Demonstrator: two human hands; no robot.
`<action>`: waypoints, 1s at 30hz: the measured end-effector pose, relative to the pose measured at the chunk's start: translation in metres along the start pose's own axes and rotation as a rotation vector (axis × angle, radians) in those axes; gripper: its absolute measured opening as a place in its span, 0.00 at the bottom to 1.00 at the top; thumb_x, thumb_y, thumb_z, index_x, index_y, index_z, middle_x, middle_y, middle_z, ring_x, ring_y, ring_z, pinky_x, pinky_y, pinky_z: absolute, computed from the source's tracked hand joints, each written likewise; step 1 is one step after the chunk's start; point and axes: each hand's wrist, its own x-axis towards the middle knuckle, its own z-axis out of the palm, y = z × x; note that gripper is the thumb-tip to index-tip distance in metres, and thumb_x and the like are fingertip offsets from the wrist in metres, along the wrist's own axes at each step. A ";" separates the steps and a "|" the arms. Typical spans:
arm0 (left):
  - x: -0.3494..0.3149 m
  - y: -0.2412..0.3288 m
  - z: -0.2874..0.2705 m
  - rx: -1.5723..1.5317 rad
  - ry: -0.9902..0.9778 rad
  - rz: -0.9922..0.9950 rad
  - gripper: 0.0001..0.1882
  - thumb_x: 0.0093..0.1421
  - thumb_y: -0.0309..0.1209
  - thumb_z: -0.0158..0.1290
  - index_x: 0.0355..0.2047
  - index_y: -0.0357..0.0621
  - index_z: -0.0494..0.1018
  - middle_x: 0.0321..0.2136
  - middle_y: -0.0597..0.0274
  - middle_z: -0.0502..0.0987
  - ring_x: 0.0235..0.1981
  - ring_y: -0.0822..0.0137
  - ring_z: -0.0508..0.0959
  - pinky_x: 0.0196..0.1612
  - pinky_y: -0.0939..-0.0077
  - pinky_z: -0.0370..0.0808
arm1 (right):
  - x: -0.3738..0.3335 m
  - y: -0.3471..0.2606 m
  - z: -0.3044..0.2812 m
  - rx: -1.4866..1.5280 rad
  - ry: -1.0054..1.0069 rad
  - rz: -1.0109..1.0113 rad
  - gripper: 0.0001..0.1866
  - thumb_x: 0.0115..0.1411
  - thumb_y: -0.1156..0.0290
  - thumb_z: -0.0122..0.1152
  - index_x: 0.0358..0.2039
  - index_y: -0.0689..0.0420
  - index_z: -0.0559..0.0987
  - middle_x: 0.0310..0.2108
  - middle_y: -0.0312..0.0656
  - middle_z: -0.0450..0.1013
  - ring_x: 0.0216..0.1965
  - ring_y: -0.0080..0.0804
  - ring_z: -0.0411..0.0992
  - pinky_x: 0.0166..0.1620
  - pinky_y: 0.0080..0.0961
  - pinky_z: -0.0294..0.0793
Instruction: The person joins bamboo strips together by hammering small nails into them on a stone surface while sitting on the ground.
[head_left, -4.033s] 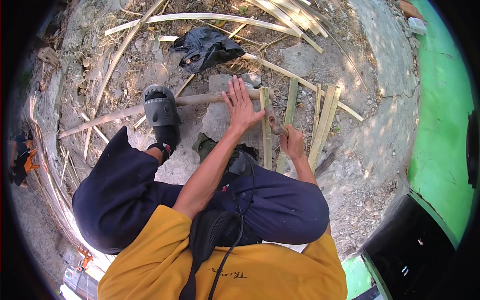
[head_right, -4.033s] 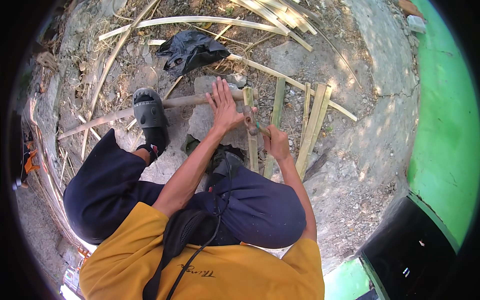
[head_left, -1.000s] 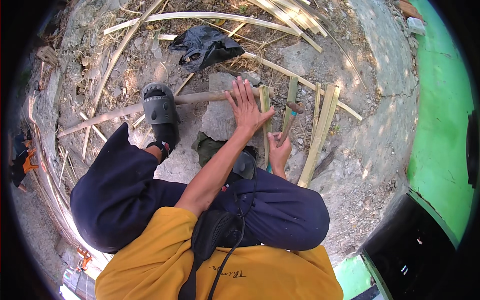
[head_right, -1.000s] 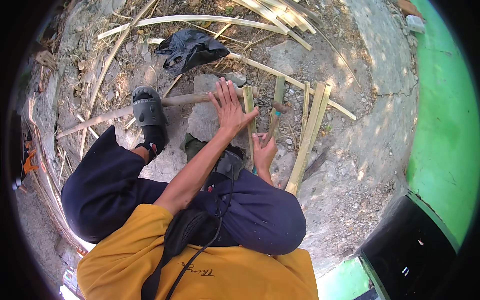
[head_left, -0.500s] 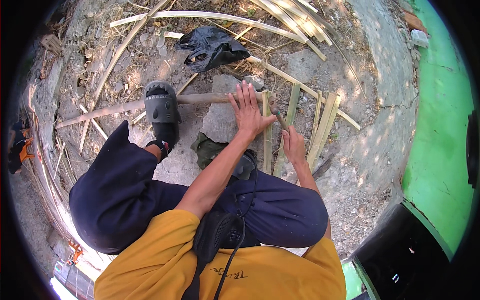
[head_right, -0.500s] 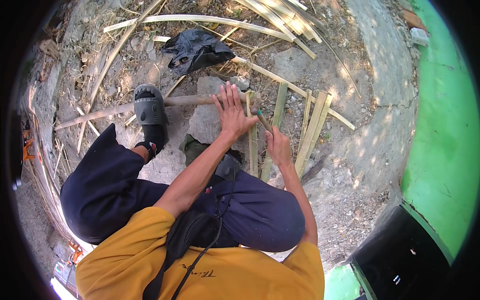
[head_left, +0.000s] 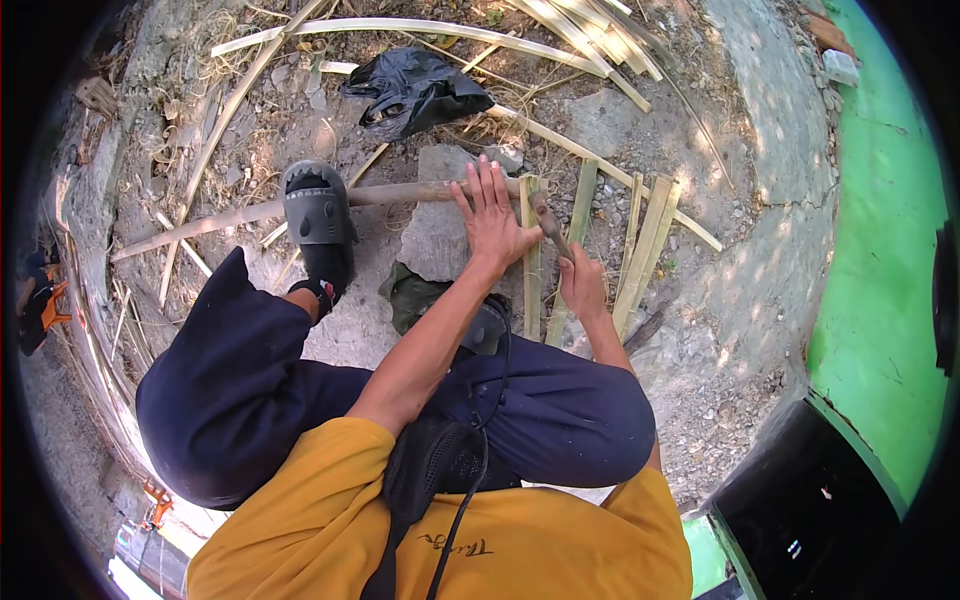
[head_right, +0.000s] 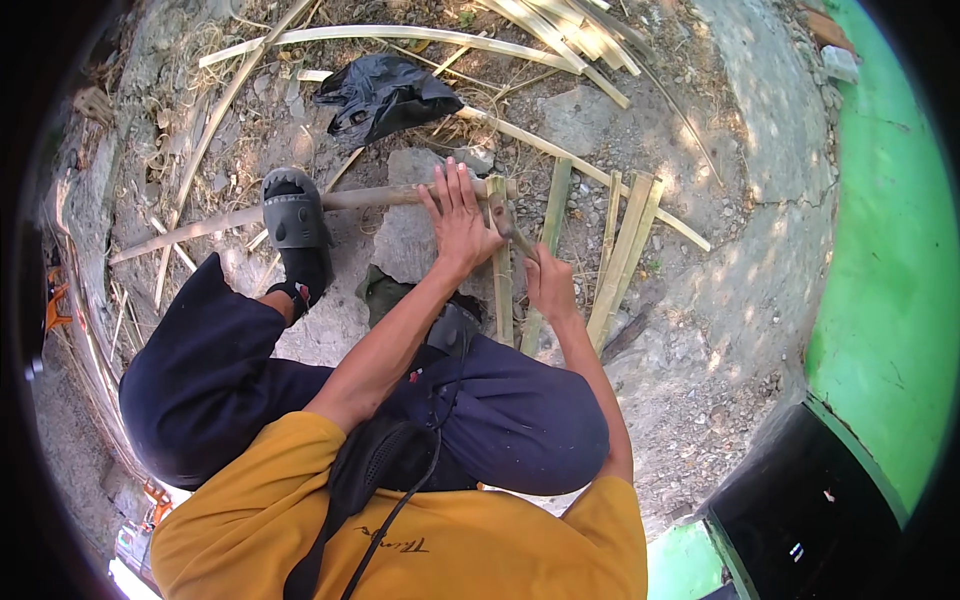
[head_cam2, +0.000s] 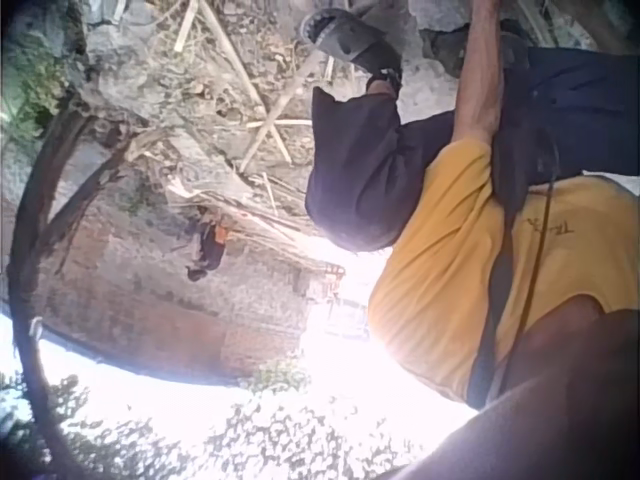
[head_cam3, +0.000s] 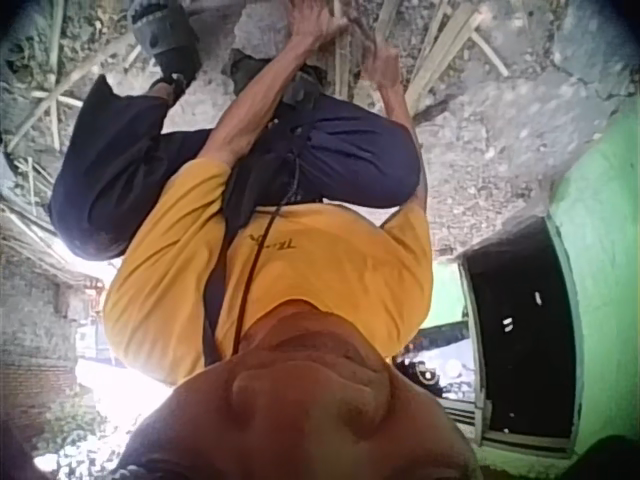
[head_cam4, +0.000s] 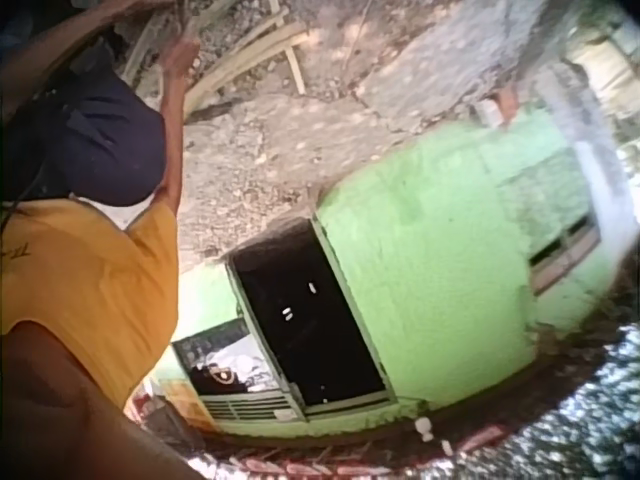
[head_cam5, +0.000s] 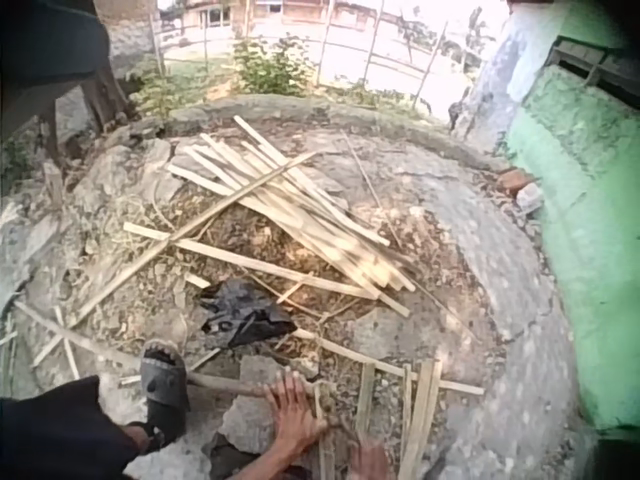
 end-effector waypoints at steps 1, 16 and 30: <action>0.000 0.002 0.001 -0.086 0.012 0.003 0.72 0.49 0.66 0.62 0.75 0.27 0.37 0.77 0.38 0.40 0.78 0.38 0.35 0.74 0.28 0.28 | -0.004 0.004 -0.002 -0.007 0.005 0.002 0.13 0.75 0.63 0.54 0.39 0.61 0.72 0.21 0.53 0.70 0.24 0.59 0.75 0.26 0.46 0.69; 0.001 -0.002 0.001 0.059 0.009 0.010 0.67 0.53 0.62 0.59 0.74 0.26 0.38 0.77 0.38 0.39 0.78 0.39 0.35 0.74 0.29 0.28 | -0.010 0.002 -0.005 0.014 0.049 -0.117 0.07 0.70 0.68 0.56 0.40 0.59 0.73 0.23 0.52 0.74 0.25 0.59 0.76 0.28 0.47 0.73; -0.001 -0.006 0.009 0.039 0.022 0.003 0.71 0.50 0.67 0.60 0.75 0.28 0.36 0.77 0.38 0.39 0.78 0.39 0.36 0.74 0.29 0.28 | -0.011 -0.003 0.008 -0.044 0.050 -0.006 0.07 0.67 0.71 0.60 0.40 0.59 0.72 0.24 0.54 0.75 0.26 0.60 0.76 0.27 0.50 0.71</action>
